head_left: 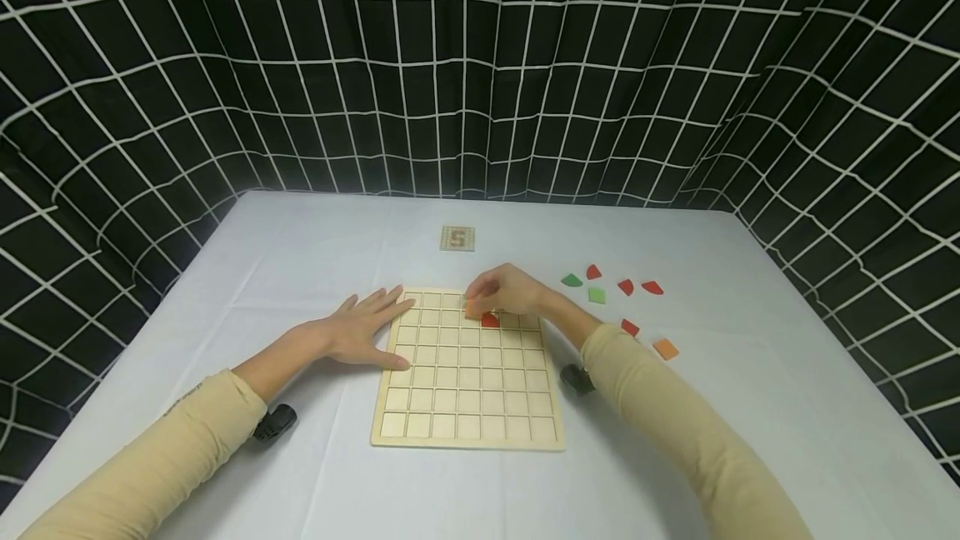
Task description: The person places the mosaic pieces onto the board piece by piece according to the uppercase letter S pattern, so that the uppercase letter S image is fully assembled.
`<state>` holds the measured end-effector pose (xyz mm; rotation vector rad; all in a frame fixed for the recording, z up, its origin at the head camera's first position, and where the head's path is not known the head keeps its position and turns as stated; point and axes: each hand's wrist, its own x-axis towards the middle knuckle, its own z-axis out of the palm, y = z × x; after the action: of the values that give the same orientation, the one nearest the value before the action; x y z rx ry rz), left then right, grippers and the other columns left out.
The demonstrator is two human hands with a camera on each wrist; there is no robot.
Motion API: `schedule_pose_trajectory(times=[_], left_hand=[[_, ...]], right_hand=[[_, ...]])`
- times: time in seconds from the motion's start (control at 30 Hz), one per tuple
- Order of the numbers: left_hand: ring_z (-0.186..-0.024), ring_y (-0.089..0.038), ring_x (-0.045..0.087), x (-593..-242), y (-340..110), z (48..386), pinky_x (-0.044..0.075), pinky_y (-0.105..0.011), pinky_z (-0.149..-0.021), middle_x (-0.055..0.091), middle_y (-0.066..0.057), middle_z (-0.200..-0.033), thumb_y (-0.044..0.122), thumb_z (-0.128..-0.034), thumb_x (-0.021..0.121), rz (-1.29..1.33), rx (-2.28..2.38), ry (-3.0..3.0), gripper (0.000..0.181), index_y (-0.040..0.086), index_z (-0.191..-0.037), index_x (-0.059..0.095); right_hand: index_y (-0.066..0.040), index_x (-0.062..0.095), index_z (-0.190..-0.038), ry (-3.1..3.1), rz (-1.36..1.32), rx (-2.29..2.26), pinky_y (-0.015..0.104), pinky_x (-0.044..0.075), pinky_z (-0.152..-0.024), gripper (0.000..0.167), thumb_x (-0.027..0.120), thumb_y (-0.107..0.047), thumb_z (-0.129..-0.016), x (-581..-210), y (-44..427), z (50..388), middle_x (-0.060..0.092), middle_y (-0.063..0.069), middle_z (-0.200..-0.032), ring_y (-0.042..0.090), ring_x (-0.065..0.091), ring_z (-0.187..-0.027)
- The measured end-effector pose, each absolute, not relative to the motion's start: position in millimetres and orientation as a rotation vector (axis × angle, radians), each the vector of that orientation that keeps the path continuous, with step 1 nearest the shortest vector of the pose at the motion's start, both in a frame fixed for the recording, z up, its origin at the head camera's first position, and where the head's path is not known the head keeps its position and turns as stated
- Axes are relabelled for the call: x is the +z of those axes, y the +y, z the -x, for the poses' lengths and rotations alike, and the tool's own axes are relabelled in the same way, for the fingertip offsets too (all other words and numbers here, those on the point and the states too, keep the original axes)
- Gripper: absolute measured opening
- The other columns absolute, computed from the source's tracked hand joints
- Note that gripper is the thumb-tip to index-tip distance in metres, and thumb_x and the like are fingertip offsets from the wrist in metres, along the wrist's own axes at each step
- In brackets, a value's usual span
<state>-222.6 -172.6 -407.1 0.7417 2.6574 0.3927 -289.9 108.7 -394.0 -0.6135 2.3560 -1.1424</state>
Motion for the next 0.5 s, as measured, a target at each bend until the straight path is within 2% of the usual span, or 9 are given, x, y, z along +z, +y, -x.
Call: schedule_pose_trajectory(times=[0.23,0.5], left_hand=[[-0.143,-0.036,0.003,-406.1,-171.7,221.0,0.0,-0.061,-0.11,0.002,-0.013,-0.159,0.07,-0.0784,0.058,-0.723,0.384,2.652,0.104,0.014,-0.154,0.015],[-0.143,-0.037,0.004,-404.9,-171.7,220.8,0.001,-0.062,-0.109,0.003,-0.014,-0.158,0.069,-0.0793,0.059,-0.729,0.382,2.658,0.102,0.013,-0.154,0.017]], right_hand=[[-0.004,0.072,-0.102,2.383,0.631,-1.131,0.029,0.051,-0.08,0.02,0.074,-0.008,-0.083,-398.1,107.3,287.5,0.069,0.002,-0.084,0.015,0.062,-0.083],[-0.008,0.073,-0.1,2.44,0.636,-1.079,0.029,0.05,-0.081,0.02,0.077,-0.016,-0.082,-401.9,106.4,285.1,0.068,-0.002,-0.085,0.014,0.062,-0.084]])
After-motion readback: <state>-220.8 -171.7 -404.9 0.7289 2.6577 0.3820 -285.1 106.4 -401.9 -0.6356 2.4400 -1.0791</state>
